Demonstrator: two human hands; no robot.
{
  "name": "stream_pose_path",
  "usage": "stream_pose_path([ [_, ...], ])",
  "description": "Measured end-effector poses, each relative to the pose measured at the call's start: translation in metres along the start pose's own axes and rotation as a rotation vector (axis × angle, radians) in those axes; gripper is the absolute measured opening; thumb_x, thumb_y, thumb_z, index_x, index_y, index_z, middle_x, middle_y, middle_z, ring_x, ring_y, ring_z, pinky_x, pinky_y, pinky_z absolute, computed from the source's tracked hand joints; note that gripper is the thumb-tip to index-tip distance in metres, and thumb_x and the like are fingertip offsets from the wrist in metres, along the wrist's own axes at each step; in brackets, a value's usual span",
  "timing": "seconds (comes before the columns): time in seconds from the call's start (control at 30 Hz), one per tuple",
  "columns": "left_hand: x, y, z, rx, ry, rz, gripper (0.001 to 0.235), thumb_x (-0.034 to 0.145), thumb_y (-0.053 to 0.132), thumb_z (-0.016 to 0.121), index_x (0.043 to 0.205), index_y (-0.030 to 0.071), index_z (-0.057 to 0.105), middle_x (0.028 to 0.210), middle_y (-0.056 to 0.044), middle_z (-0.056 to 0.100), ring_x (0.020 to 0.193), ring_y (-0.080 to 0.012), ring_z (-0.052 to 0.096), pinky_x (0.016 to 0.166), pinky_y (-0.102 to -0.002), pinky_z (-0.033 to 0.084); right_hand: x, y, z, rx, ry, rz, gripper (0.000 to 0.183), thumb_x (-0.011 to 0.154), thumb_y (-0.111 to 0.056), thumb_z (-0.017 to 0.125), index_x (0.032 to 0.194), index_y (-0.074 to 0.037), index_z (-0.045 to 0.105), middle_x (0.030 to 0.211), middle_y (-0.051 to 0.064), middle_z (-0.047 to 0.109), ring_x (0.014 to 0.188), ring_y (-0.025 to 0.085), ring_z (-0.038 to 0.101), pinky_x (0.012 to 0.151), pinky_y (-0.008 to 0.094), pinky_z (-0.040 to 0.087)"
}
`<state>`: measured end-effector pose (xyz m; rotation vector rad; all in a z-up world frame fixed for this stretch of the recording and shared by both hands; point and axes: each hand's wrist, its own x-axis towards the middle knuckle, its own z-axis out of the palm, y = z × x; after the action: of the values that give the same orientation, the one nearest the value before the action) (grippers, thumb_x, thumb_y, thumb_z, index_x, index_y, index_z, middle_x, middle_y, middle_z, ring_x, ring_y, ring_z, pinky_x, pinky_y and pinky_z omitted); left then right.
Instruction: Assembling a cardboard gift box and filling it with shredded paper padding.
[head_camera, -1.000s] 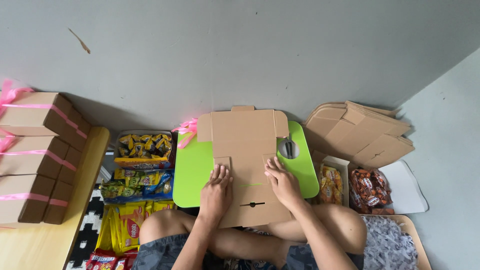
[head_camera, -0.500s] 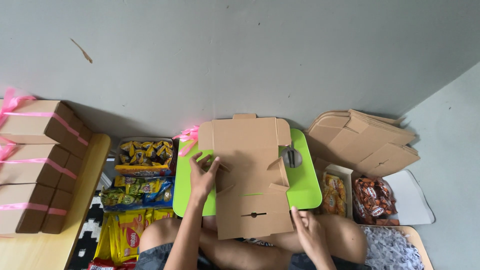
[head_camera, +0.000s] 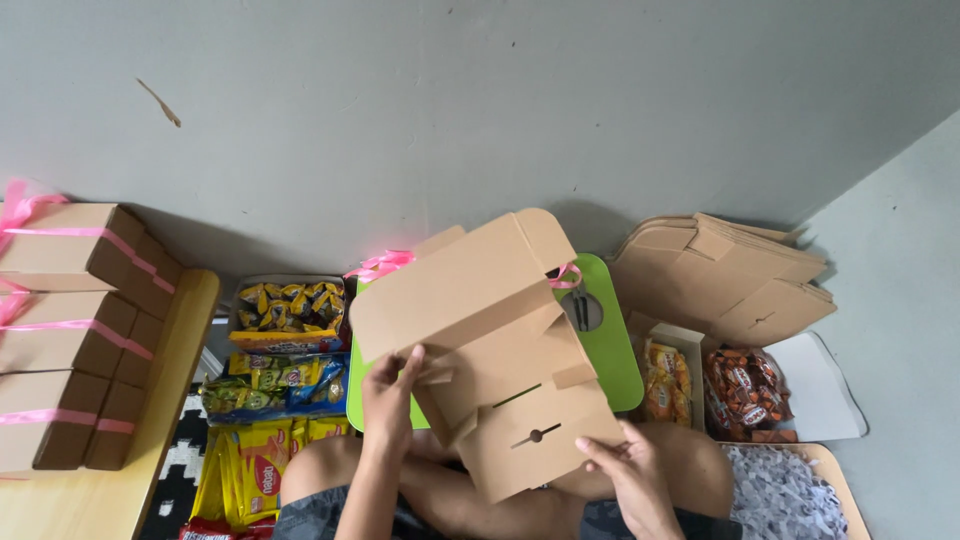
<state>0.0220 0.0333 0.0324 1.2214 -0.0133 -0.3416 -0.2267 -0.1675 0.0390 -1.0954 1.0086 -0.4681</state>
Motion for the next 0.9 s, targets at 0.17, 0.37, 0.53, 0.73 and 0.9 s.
stream_pose_path([
  [0.17,-0.057,-0.026,0.001,-0.200,0.298,-0.164,0.023,0.091,0.015,0.073,0.105,-0.004,0.075,0.104,-0.012,0.076,0.098,-0.0179,0.069,0.088,-0.029,0.056,0.052,-0.036,0.008,0.101,-0.010,-0.063,0.042,0.082,0.003,0.075,0.121,0.003,0.059,0.105,0.014,0.068,0.095,0.024,0.065,0.087,0.034,0.050],
  [0.37,-0.080,-0.058,0.006,-0.295,0.381,-0.286,0.030,0.096,0.019,0.069,0.112,-0.007,0.069,0.099,-0.012,0.069,0.092,-0.0204,0.068,0.093,-0.033,0.060,0.143,-0.023,0.027,0.113,-0.139,-0.126,0.083,0.077,0.001,0.075,0.152,0.004,0.038,0.115,0.023,0.072,0.098,0.024,0.069,0.091,0.036,0.055],
  [0.53,-0.109,0.004,0.022,-0.117,0.351,-0.483,0.042,0.100,0.031,0.059,0.117,-0.004,0.074,0.110,-0.019,0.076,0.107,-0.0232,0.070,0.082,-0.045,0.063,0.157,-0.015,0.031,0.036,-0.148,-0.198,0.067,0.083,0.002,0.072,0.146,0.001,0.051,0.114,0.019,0.074,0.099,0.018,0.068,0.098,0.030,0.052],
  [0.73,-0.123,0.012,0.030,0.088,-0.039,-0.778,0.047,0.099,0.038,0.057,0.110,-0.004,0.073,0.093,-0.019,0.076,0.059,-0.0221,0.065,0.038,-0.031,0.053,0.133,-0.037,0.037,-0.200,-0.061,-0.184,0.059,0.088,-0.013,0.071,0.146,-0.009,0.057,0.107,0.008,0.074,0.110,0.012,0.064,0.107,0.029,0.043],
  [0.9,-0.046,-0.013,0.040,0.934,-0.505,0.533,0.018,0.084,-0.001,0.060,0.097,0.007,0.070,0.097,-0.012,0.073,0.093,-0.0338,0.065,0.083,-0.044,0.050,0.115,-0.056,0.037,-0.154,-0.110,-0.148,0.063,0.086,-0.021,0.068,0.145,-0.006,0.052,0.145,0.016,0.061,0.136,0.021,0.055,0.120,0.037,0.037],
])
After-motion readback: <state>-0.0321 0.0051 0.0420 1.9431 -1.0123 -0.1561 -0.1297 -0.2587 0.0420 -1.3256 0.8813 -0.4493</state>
